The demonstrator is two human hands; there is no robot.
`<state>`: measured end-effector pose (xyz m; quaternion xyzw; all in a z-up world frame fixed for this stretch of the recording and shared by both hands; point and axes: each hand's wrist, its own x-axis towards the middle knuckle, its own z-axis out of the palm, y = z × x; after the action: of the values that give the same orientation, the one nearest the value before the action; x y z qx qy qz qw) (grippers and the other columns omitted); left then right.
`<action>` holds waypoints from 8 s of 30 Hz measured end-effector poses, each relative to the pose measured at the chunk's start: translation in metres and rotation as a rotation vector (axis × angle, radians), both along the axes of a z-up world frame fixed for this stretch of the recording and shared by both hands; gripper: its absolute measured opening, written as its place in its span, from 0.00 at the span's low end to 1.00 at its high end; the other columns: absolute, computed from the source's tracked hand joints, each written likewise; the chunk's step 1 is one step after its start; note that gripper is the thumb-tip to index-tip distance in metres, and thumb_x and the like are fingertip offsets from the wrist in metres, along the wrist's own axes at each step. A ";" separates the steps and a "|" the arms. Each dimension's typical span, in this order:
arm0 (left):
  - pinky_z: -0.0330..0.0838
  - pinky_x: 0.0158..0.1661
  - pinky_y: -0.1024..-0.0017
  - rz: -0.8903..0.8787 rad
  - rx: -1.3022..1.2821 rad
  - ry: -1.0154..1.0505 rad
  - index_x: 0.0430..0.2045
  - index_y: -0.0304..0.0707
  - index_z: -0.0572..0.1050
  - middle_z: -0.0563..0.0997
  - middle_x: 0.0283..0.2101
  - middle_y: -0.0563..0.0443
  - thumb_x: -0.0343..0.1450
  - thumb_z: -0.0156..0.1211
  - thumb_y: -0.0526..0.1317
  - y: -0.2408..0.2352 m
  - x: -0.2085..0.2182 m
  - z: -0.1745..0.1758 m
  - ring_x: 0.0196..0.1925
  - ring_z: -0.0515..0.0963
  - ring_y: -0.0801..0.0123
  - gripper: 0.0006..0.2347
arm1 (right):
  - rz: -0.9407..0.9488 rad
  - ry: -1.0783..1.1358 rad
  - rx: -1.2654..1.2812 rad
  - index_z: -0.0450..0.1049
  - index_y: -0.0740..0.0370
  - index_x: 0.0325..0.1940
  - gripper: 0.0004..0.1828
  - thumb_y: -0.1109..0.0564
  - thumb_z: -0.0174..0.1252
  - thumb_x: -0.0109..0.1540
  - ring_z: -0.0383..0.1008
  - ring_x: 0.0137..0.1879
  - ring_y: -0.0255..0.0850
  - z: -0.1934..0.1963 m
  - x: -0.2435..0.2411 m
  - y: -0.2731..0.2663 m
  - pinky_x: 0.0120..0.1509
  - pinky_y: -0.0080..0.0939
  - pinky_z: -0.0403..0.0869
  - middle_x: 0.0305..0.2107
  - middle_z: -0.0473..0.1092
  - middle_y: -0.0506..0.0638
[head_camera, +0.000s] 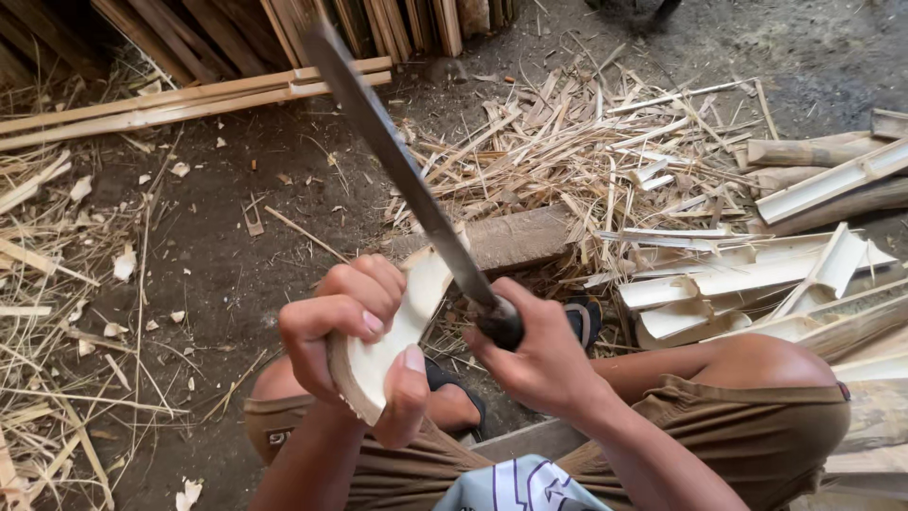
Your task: The person uses a knife to shave and shape a piece of wood, repeatedly scraping the surface to remove thin layers. The person holds the wood in one hand and the knife in the other, working over a wooden block on the ground.
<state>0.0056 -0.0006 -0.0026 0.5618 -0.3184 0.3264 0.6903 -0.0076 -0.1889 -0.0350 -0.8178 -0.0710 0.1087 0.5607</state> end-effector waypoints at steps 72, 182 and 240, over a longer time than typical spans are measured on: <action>0.67 0.30 0.76 0.244 -0.119 0.074 0.48 0.41 0.62 0.66 0.31 0.52 0.63 0.55 0.38 0.055 0.054 -0.003 0.27 0.66 0.73 0.19 | 0.069 0.062 -0.295 0.69 0.67 0.43 0.16 0.57 0.62 0.56 0.76 0.31 0.62 -0.162 0.064 0.020 0.35 0.56 0.70 0.22 0.73 0.65; 0.58 0.27 0.76 0.079 -0.047 -0.028 0.38 0.33 0.62 0.62 0.29 0.52 0.65 0.48 0.24 0.040 0.115 0.010 0.24 0.60 0.73 0.11 | -0.050 0.507 0.060 0.72 0.69 0.32 0.09 0.60 0.60 0.53 0.72 0.25 0.47 -0.284 0.077 -0.013 0.32 0.46 0.70 0.18 0.70 0.56; 0.83 0.37 0.54 -0.147 -0.103 0.343 0.36 0.26 0.77 0.78 0.29 0.36 0.78 0.58 0.60 0.108 0.103 -0.010 0.32 0.83 0.52 0.27 | -0.042 0.336 0.184 0.64 0.63 0.34 0.24 0.39 0.47 0.67 0.63 0.21 0.36 -0.038 0.024 0.036 0.26 0.43 0.64 0.16 0.62 0.47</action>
<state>0.1090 0.1076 -0.0128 0.5485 -0.2191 0.1904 0.7842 0.0161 -0.1530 -0.0733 -0.7349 0.0311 0.2248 0.6391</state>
